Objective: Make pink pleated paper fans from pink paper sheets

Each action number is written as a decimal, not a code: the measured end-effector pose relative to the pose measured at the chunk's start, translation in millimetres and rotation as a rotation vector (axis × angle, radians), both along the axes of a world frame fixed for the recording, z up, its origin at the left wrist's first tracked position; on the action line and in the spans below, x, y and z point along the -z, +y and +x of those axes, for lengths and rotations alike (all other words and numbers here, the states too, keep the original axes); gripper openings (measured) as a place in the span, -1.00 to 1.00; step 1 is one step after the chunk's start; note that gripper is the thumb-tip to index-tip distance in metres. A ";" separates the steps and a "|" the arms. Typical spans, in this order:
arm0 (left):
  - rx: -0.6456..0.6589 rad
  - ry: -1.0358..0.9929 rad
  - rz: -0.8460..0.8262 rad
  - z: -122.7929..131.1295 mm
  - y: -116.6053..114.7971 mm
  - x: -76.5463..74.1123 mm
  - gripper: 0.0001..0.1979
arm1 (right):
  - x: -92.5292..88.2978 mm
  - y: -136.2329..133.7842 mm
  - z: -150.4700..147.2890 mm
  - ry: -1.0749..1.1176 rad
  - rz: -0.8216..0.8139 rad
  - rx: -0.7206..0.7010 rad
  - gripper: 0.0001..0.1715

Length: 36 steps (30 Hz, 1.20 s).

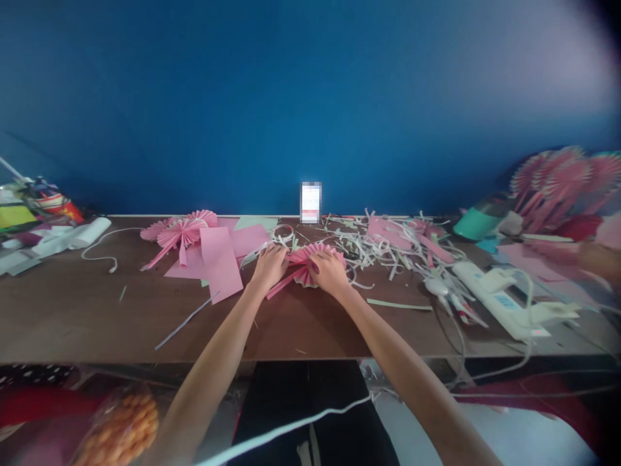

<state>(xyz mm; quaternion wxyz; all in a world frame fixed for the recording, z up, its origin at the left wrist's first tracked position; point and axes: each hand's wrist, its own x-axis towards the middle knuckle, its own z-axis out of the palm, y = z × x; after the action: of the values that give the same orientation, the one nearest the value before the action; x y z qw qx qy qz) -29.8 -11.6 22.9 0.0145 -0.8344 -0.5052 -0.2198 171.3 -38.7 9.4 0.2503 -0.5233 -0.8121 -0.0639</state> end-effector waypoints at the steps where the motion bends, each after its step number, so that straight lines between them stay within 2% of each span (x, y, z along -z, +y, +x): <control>1: -0.006 0.009 -0.007 0.7 -1.1 -1.3 -0.78 | -0.2 -0.2 0.0 -0.006 -0.001 0.001 -0.78; 6: 0.014 0.018 -0.055 2.4 -4.1 -5.0 -0.84 | -1.4 -1.1 0.9 -0.031 -0.004 0.012 -0.78; 13: 0.047 -0.006 -0.097 -4.3 -6.1 -6.4 -0.61 | -2.3 -2.4 1.4 -0.037 0.017 0.000 -0.77; 17: 0.093 0.024 -0.108 -7.3 -3.2 -4.9 -0.72 | -1.5 -2.6 2.1 -0.034 0.012 -0.003 -0.80; 21: 0.058 0.025 -0.160 -7.7 -1.3 -5.0 -0.74 | -1.3 -2.1 5.4 -0.007 0.008 -0.025 -0.83; 27: 0.095 0.007 -0.160 -7.8 -3.7 -6.6 -0.81 | -1.7 -2.5 8.5 0.053 -0.034 -0.150 -0.82; 30: 0.124 -0.007 -0.175 -8.1 -3.3 -6.8 -0.80 | -0.4 -1.5 8.6 0.086 -0.072 -0.191 -0.77; 36: 0.163 -0.003 -0.248 -4.4 -8.1 -13.9 -0.68 | 0.8 0.4 7.1 0.091 -0.094 -0.162 -0.71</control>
<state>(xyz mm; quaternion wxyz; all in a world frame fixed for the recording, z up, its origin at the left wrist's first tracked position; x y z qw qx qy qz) -34.2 -19.7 36.8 -0.1072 -0.8677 -0.4593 -0.1573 178.4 -38.4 8.6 0.2663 -0.4695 -0.8416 0.0187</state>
